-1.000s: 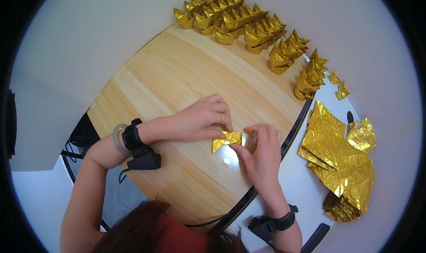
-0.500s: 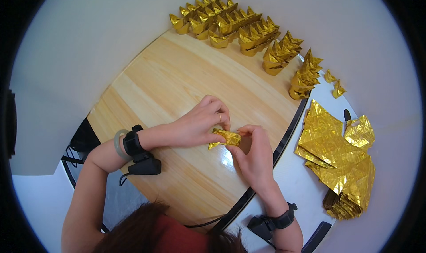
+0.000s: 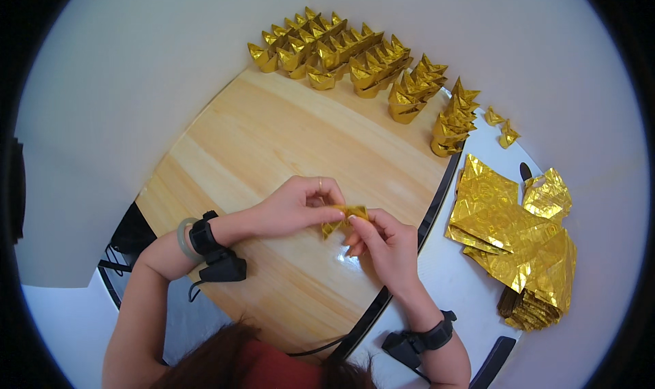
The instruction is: Folding gold-colored paper sheets into traditional ingot shapes.
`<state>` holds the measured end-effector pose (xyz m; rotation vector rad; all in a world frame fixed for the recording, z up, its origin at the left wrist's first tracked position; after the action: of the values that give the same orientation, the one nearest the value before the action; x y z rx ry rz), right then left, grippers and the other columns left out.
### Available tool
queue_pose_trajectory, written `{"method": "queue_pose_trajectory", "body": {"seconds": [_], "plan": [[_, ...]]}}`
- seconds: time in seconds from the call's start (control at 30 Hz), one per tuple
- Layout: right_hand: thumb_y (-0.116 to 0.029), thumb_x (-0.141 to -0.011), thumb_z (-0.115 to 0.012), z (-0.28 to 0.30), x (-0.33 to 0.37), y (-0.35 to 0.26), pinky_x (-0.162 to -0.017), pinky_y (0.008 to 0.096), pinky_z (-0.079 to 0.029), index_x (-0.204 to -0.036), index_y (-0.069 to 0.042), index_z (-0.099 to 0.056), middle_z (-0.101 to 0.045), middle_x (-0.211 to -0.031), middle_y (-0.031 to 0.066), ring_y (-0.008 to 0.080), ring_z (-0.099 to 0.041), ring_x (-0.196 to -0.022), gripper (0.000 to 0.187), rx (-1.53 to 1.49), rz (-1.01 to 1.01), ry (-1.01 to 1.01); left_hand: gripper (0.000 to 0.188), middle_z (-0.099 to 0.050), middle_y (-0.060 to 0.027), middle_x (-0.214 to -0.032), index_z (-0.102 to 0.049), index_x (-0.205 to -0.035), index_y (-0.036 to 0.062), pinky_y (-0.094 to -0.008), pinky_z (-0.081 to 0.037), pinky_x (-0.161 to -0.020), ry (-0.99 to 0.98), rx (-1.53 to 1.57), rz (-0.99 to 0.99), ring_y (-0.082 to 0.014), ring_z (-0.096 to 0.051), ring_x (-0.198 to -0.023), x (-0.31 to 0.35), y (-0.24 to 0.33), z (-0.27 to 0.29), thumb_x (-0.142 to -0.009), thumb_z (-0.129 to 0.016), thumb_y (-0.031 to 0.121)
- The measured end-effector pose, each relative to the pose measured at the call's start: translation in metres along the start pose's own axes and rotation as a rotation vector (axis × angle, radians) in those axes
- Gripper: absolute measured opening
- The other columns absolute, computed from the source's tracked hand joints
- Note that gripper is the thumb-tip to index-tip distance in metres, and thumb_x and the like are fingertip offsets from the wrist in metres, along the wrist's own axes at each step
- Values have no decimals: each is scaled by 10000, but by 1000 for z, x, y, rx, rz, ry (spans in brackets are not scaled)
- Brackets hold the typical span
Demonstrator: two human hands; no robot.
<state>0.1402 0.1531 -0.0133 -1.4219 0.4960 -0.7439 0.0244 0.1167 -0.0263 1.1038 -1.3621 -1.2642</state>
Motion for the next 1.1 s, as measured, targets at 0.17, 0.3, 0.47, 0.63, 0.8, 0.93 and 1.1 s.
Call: {"method": "queue_pose_trajectory", "body": {"seconds": [0.17, 0.3, 0.47, 0.63, 0.8, 0.93, 1.1], "plan": [[-126, -940, -530, 6, -1, 4, -520, 192, -468, -916, 34, -602, -627, -673, 48, 80, -588, -552, 176, -26, 26, 15, 141, -597, -31, -888, -570, -964, 3, -205, -471, -709, 67, 97, 17, -69, -568, -788, -2, -1, 9, -851, -639, 52], [-120, -937, -535, 8, 0, 4, -524, 195, -471, -904, 39, -616, -628, -647, 41, 70, -588, -549, 182, 6, 20, 44, 103, -586, -17, -855, -621, -882, 24, -211, -455, -661, 203, 14, -96, -72, -552, -760, 0, 11, 19, -810, -682, 66], [-125, -928, -553, 7, 0, 2, -528, 197, -479, -907, 36, -631, -632, -634, 37, 72, -601, -550, 180, 71, 17, 43, 78, -576, -5, -829, -666, -794, 51, -220, -443, -641, 304, -282, -296, -84, -543, -740, 6, 32, 27, -765, -724, 92], [-120, -916, -570, 10, 0, 0, -551, 203, -494, -943, 32, -643, -656, -665, 50, 82, -625, -579, 171, 95, 82, 75, 81, -583, 3, -851, -679, -856, 38, -213, -412, -655, 258, -177, -116, -66, -517, -736, 2, 23, 23, -781, -702, 58], [-105, -904, -580, 8, 0, -2, -574, 208, -506, -951, 26, -648, -674, -695, 69, 88, -643, -617, 155, 166, 131, 56, 75, -598, -13, -861, -678, -853, 19, -202, -420, -662, 218, -29, -7, -68, -531, -757, 2, 7, 24, -786, -698, 47], [-106, -901, -584, 12, 1, -3, -580, 211, -509, -963, 22, -641, -675, -698, 67, 89, -644, -622, 153, 201, 170, 86, 68, -608, -29, -888, -685, -846, 12, -195, -423, -668, 196, -97, -91, -75, -543, -786, 1, 13, 21, -785, -697, 39], [-110, -906, -577, 12, 1, -4, -562, 212, -500, -945, 10, -580, -666, -672, 61, 89, -635, -597, 126, 113, 181, 101, 86, -615, -36, -895, -697, -867, 14, -209, -427, -693, 157, -62, -139, -86, -548, -795, 1, 17, 18, -782, -697, 30]]}}
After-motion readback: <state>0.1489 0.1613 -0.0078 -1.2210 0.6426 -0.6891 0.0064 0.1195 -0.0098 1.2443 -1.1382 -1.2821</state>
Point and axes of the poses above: each hand's wrist, its own x-axis away from the middle knuckle, its own z-axis out of the back of the hand, y = z × x, the point moved 9 cm from there along -x, towards the middle knuckle
